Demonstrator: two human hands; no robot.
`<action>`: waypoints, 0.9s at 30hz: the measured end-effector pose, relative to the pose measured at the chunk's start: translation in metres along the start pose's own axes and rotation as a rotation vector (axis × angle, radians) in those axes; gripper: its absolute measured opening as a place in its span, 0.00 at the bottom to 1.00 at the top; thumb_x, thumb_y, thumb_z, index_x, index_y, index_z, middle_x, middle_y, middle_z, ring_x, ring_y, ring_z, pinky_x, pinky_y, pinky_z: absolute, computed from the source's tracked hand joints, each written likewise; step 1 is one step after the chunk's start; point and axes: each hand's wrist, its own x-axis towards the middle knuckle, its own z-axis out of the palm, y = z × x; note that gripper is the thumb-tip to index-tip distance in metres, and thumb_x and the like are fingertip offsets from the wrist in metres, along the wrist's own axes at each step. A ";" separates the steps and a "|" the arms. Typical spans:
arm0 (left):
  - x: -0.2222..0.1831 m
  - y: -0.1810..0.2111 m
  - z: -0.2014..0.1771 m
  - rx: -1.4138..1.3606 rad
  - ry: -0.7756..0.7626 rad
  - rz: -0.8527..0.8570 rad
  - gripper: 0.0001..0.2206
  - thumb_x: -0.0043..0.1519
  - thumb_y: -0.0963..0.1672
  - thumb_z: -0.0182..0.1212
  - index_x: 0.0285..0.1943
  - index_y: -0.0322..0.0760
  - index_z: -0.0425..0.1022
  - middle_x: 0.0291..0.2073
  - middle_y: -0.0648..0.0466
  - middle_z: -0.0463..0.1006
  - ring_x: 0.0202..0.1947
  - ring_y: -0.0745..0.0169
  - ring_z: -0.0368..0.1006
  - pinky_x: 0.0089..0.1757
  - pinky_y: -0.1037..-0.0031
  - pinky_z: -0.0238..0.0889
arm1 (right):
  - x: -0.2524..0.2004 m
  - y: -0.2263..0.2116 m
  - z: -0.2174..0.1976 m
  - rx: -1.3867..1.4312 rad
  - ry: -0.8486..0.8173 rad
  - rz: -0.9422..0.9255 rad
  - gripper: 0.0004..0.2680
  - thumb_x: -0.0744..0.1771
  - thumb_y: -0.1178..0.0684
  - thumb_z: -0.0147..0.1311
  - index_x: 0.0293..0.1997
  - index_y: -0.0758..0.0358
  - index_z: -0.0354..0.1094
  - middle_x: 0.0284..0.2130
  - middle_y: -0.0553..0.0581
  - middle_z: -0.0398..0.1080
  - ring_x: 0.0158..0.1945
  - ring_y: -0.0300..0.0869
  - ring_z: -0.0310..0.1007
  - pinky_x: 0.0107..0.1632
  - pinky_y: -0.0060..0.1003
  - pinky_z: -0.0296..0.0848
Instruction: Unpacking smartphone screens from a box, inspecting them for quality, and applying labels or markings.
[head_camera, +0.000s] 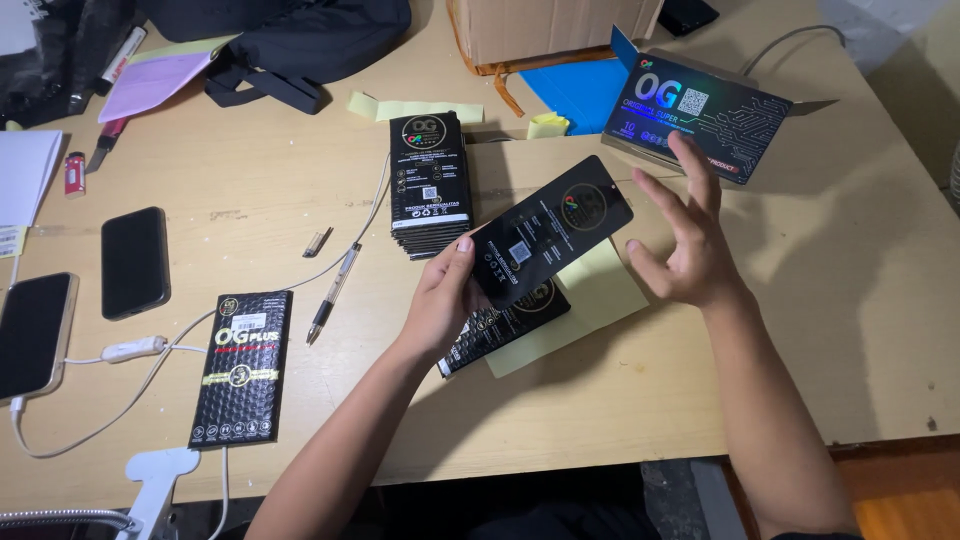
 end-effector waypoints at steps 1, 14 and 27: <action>0.012 -0.031 -0.019 -0.001 0.004 0.000 0.23 0.72 0.50 0.44 0.71 0.33 0.68 0.17 0.51 0.70 0.19 0.67 0.70 0.32 0.71 0.81 | 0.000 -0.003 0.002 0.003 -0.003 -0.002 0.29 0.59 0.55 0.55 0.73 0.52 0.61 0.76 0.63 0.36 0.80 0.58 0.28 0.76 0.61 0.32; 0.015 -0.059 -0.036 0.117 -0.382 -0.242 0.30 0.69 0.56 0.42 0.61 0.28 0.75 0.48 0.34 0.80 0.46 0.44 0.79 0.43 0.58 0.74 | -0.007 -0.039 0.006 0.676 0.172 0.298 0.09 0.66 0.56 0.62 0.44 0.73 0.72 0.45 0.67 0.73 0.47 0.45 0.77 0.49 0.38 0.76; 0.000 -0.029 -0.016 0.280 -0.433 0.132 0.11 0.68 0.44 0.57 0.58 0.39 0.72 0.34 0.52 0.79 0.41 0.69 0.66 0.47 0.66 0.67 | -0.002 -0.052 0.023 0.925 -0.025 0.467 0.06 0.69 0.55 0.55 0.43 0.69 0.72 0.31 0.54 0.71 0.37 0.34 0.69 0.43 0.32 0.73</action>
